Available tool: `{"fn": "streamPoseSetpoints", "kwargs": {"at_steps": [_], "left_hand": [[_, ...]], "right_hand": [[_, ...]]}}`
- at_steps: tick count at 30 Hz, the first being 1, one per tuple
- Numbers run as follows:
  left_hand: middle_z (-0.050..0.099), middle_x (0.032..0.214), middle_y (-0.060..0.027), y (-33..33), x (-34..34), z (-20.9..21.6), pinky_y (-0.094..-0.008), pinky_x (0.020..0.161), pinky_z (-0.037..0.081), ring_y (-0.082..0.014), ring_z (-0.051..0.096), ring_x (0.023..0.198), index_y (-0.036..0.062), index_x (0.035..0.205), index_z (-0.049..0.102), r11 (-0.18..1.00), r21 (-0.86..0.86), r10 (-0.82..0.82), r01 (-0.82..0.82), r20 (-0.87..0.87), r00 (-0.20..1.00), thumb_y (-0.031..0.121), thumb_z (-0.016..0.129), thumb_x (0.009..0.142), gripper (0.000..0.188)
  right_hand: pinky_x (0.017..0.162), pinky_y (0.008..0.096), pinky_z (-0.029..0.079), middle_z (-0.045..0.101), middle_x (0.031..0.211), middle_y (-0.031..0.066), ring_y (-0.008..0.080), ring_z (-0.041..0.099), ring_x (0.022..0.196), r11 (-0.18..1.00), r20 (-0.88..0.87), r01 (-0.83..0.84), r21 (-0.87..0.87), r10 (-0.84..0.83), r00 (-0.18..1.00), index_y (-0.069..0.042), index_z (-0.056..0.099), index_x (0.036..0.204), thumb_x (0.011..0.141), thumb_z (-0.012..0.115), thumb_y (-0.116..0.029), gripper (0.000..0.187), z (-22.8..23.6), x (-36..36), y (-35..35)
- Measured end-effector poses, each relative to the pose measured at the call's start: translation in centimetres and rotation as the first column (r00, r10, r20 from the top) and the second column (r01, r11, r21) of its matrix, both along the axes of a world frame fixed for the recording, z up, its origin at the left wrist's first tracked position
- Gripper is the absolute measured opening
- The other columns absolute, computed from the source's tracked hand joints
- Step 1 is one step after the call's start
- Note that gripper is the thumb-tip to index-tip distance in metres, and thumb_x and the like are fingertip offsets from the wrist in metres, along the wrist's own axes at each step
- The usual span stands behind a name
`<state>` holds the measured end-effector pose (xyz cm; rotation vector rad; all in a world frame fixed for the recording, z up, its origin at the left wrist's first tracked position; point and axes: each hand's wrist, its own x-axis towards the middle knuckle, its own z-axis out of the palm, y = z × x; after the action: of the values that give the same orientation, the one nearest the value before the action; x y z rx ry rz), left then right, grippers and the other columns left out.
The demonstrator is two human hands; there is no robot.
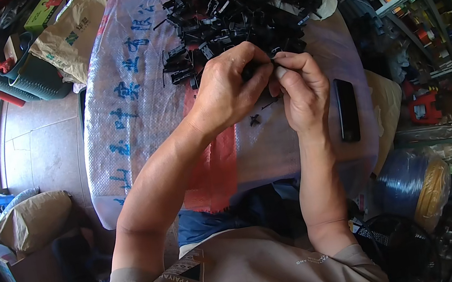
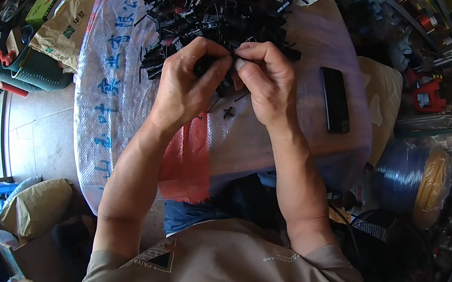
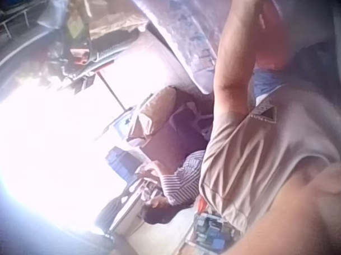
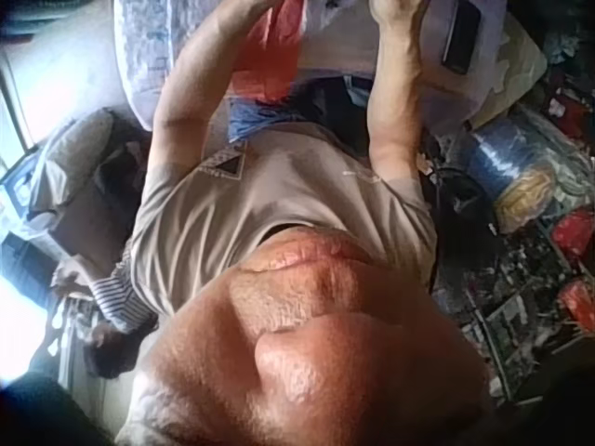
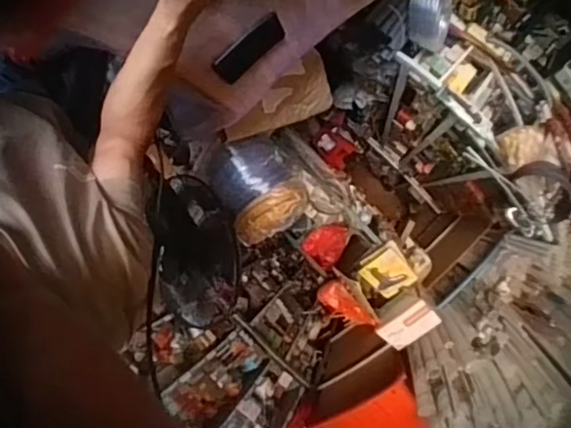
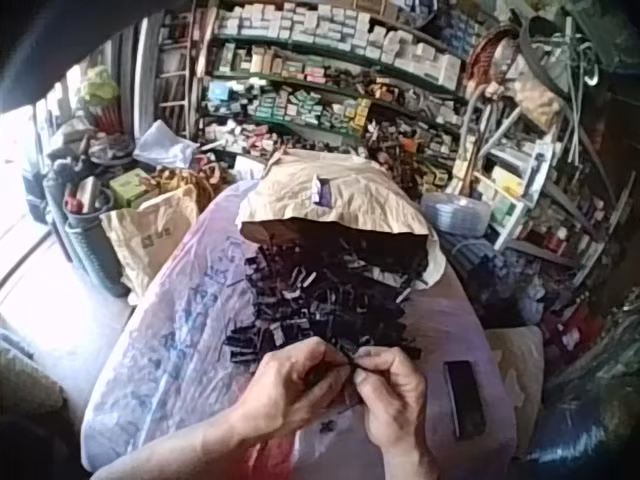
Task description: Inspecting and sorting small black plastic components from a pile on a workbench.
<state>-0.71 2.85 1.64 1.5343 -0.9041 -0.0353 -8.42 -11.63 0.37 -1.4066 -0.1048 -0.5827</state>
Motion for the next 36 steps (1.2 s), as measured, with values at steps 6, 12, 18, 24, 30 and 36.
{"fn": "streamPoseSetpoints", "kwargs": {"at_steps": [6,12,18,24,30,36], "left_hand": [[0.061,0.082,-0.0030,0.7,2.0,-0.1,-0.0207,0.060,0.043,-0.0099,0.055,0.067,0.0016,0.102,0.061,0.920,-0.391,-0.270,0.010,-0.618,0.738,0.012,0.063,0.088,0.018],[0.061,0.101,-0.0180,2.6,5.9,-2.1,-0.0408,0.077,0.058,-0.0349,0.063,0.103,-0.0037,0.103,0.058,0.580,-0.806,-0.731,-0.114,-0.578,0.364,0.013,0.054,0.088,0.022],[0.062,0.098,-0.0178,2.9,6.2,-1.9,-0.0402,0.084,0.056,-0.0284,0.063,0.087,-0.0012,0.093,0.058,0.625,-0.755,-0.609,-0.200,-0.632,0.479,0.000,0.057,0.083,0.010],[0.066,0.082,-0.0096,2.4,3.9,0.2,-0.0242,0.070,0.049,-0.0142,0.061,0.074,-0.0012,0.097,0.065,0.957,-0.270,-0.241,0.107,-0.532,0.812,0.002,0.063,0.084,0.013],[0.066,0.110,-0.0074,2.0,1.9,1.2,-0.0283,0.085,0.050,-0.0143,0.062,0.096,-0.0001,0.118,0.063,0.981,-0.004,-0.189,0.192,-0.200,0.961,0.020,0.076,0.080,0.045],[0.066,0.088,-0.0090,1.6,1.4,0.8,-0.0285,0.071,0.051,-0.0138,0.062,0.079,-0.0016,0.104,0.064,0.997,0.046,-0.060,0.059,0.009,0.998,0.020,0.075,0.081,0.033]], "right_hand": [[0.061,0.0202,0.046,0.061,0.084,0.0012,0.0065,0.055,0.068,0.997,-0.185,-0.036,-0.073,0.022,0.983,0.000,0.062,0.102,0.090,0.062,-0.008,0.014,2.3,1.1,0.6],[0.073,0.0351,0.051,0.063,0.106,0.0152,0.0291,0.062,0.080,0.338,0.151,0.294,-0.894,-0.390,0.908,-0.001,0.059,0.112,0.079,0.065,-0.003,0.034,0.1,6.4,-4.8],[0.070,0.0294,0.050,0.063,0.095,0.0130,0.0206,0.062,0.076,0.576,0.098,0.324,-0.750,-0.388,0.916,0.000,0.061,0.112,0.090,0.057,-0.008,0.024,0.7,5.2,-3.7],[0.057,0.0218,0.040,0.058,0.074,0.0024,0.0076,0.051,0.062,0.997,-0.234,-0.022,-0.071,0.005,0.972,-0.003,0.059,0.097,0.094,0.053,-0.012,0.012,3.0,2.1,-3.6],[0.052,0.0228,0.035,0.052,0.069,0.0011,0.0079,0.042,0.056,0.975,-0.272,-0.124,0.186,0.172,0.947,-0.005,0.056,0.089,0.093,0.052,-0.014,0.010,3.3,1.4,-2.6],[0.049,0.0228,0.033,0.049,0.064,-0.0006,0.0070,0.039,0.051,0.965,-0.324,-0.085,0.249,0.165,0.931,-0.007,0.055,0.088,0.093,0.054,-0.015,0.010,3.2,1.5,-0.9]]}}
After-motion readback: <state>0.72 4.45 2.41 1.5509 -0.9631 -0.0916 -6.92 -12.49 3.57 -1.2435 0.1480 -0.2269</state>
